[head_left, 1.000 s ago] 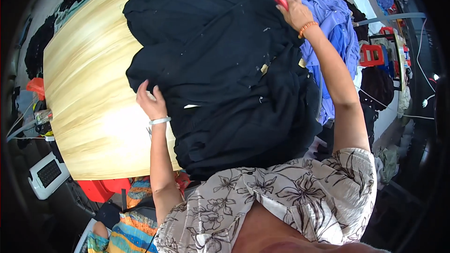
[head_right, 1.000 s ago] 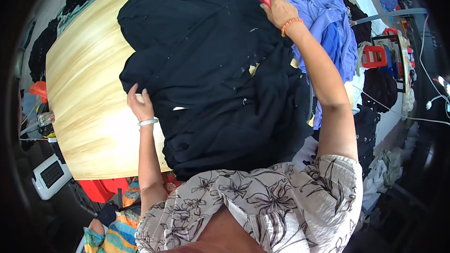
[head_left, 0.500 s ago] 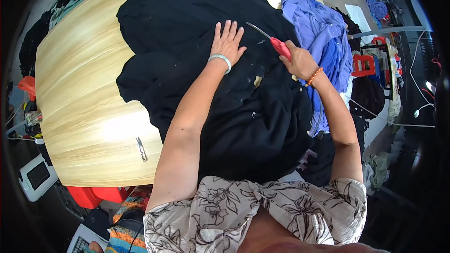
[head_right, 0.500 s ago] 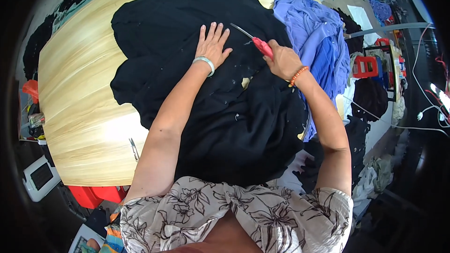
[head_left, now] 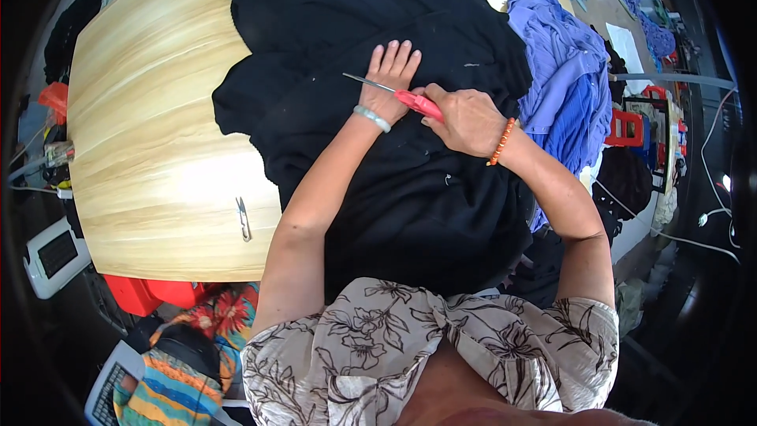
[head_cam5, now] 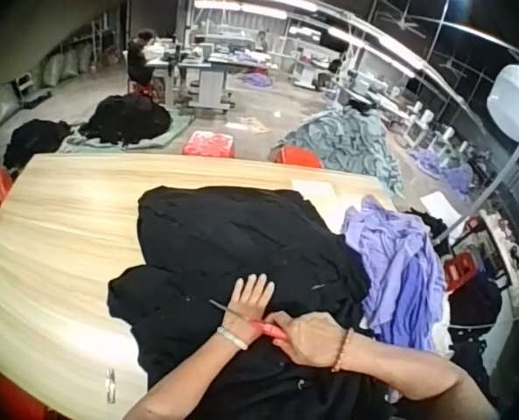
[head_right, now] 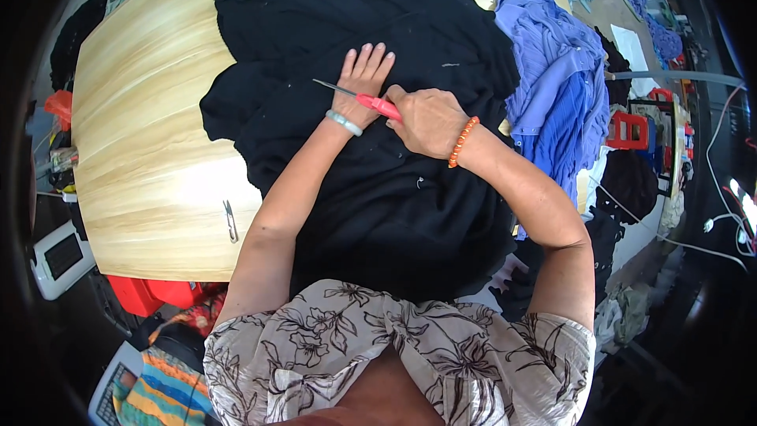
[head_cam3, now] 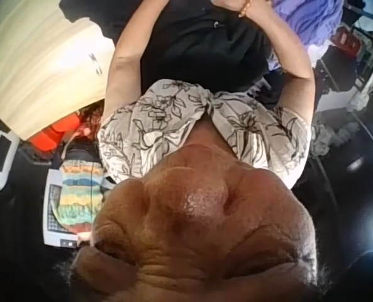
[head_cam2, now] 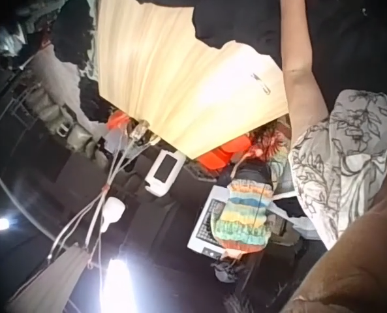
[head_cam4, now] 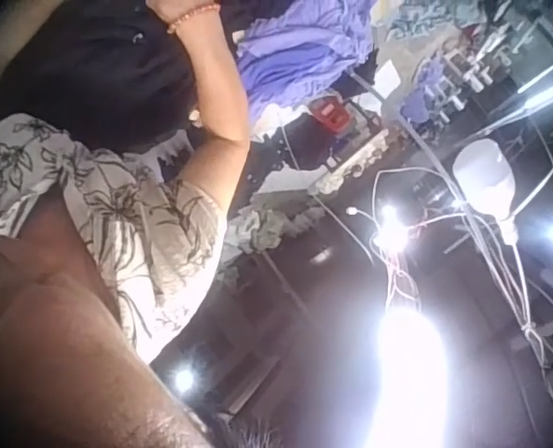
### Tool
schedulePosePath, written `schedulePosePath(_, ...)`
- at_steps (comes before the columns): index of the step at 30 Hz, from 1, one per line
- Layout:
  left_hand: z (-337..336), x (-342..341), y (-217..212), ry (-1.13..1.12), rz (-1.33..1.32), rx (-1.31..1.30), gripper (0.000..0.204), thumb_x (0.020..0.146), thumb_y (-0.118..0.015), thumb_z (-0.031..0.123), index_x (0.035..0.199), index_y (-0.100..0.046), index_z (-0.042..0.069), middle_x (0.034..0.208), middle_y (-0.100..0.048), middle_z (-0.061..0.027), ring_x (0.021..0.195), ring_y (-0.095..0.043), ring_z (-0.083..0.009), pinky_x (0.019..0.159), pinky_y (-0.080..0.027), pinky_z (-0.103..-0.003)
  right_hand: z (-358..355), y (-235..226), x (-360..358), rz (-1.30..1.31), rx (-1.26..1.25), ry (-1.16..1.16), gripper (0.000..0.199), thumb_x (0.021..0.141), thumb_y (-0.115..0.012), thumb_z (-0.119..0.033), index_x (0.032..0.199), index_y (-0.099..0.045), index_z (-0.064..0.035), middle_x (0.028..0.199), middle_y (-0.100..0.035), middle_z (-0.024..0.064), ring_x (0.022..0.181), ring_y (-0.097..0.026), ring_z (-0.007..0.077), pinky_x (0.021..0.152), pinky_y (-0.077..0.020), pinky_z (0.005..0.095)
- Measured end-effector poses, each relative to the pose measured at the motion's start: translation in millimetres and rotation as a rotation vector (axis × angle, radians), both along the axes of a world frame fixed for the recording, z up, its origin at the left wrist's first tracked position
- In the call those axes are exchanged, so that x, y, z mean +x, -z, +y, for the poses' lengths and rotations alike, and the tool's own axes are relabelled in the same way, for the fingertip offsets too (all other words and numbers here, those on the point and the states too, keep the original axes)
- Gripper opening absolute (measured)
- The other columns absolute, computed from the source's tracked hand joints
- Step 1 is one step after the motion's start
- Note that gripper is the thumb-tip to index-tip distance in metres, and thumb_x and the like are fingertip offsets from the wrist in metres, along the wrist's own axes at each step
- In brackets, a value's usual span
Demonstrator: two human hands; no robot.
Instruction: Trimming loose threads from black garments using a pair of scissors.
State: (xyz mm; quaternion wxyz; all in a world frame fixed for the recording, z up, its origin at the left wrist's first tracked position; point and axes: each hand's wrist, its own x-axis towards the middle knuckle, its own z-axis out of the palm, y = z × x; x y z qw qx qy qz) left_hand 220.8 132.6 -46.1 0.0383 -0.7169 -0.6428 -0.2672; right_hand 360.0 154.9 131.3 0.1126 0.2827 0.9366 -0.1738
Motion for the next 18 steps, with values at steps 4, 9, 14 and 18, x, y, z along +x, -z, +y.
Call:
schedulePosePath(4, -56, -37, -8, -0.166, -0.064, -0.102, 0.083, 0.075, -0.073, 0.044, 0.141, -0.042, 0.004, 0.149, -0.037, -0.0158, 0.138, -0.032, -0.0348, 0.114, -0.019, -0.054, -3, -6, 4, -0.018, 0.007, -0.01, 0.031, 0.085, -0.068, -0.021, 0.103, -0.052, -0.001, 0.07, -0.062, 0.0228, 0.072, -0.065, 0.0409, 0.065, -0.0507, 0.0471)
schedulePosePath(9, -122, -93, 30, -0.315, -0.126, -0.191, 0.084, 0.083, -0.064, 0.053, 0.144, -0.038, 0.003, 0.152, -0.034, -0.0155, 0.141, -0.03, -0.0337, 0.114, -0.021, -0.052, -18, -2, -14, -0.1, -0.039, -0.067, 0.029, 0.087, -0.065, -0.022, 0.1, -0.053, 0.0008, 0.075, -0.066, 0.0209, 0.077, -0.067, 0.0377, 0.07, -0.0528, 0.045)
schedulePosePath(14, -162, -113, 27, -0.398, 0.043, -0.42, 0.083, 0.084, -0.062, 0.054, 0.146, -0.036, 0.007, 0.156, -0.028, -0.0111, 0.143, -0.025, -0.0325, 0.111, -0.016, -0.063, -48, 23, -33, -0.053, -0.13, -0.122, 0.028, 0.086, -0.065, -0.02, 0.1, -0.053, 0.0005, 0.074, -0.066, 0.0201, 0.076, -0.067, 0.0379, 0.069, -0.0523, 0.0458)
schedulePosePath(18, -191, -132, 20, -0.517, -0.011, -0.613, 0.079, 0.087, -0.06, 0.052, 0.152, -0.028, 0.02, 0.16, -0.018, -0.0068, 0.147, -0.017, -0.0346, 0.11, -0.014, -0.068, -66, 34, -52, -0.022, -0.193, -0.198, 0.028, 0.085, -0.066, -0.019, 0.097, -0.051, 0.0008, 0.072, -0.065, 0.0195, 0.075, -0.067, 0.0373, 0.067, -0.0517, 0.0457)
